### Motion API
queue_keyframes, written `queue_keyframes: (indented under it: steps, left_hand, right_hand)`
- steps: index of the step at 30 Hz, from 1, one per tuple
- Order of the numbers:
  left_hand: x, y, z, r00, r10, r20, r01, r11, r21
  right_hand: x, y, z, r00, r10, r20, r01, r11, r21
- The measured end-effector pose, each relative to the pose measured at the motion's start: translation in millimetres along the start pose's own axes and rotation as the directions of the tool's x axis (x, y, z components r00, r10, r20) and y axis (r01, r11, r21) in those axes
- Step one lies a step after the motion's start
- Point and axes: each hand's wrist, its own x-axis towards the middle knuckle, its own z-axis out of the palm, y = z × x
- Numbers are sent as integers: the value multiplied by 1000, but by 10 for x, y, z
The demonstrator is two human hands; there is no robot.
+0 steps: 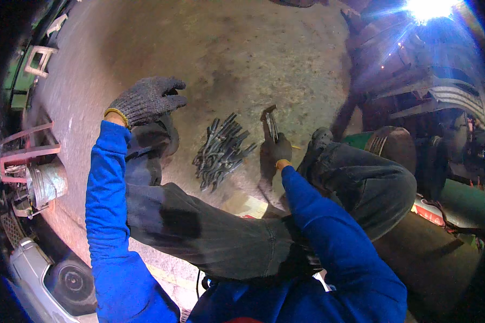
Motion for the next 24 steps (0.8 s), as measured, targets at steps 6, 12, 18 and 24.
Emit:
queue_keyframes:
  steps: [6,12,18,24]
  left_hand:
    - [-19,-59,3,1000,-30,7,31,999,-28]
    - [93,-152,48,1000,-1,-24,1,999,-34]
    - [-37,-190,26,999,-51,-8,50,998,-27]
    - [23,-207,41,999,-44,5,44,997,-66]
  right_hand:
    - [515,-427,-16,944,-316,99,329,931,-161]
    - [908,-341,-39,888,-427,172,455,870,-192]
    - [817,-663,25,887,-425,179,460,845,-274]
    - [907,-663,16,900,-408,157,437,848,-300]
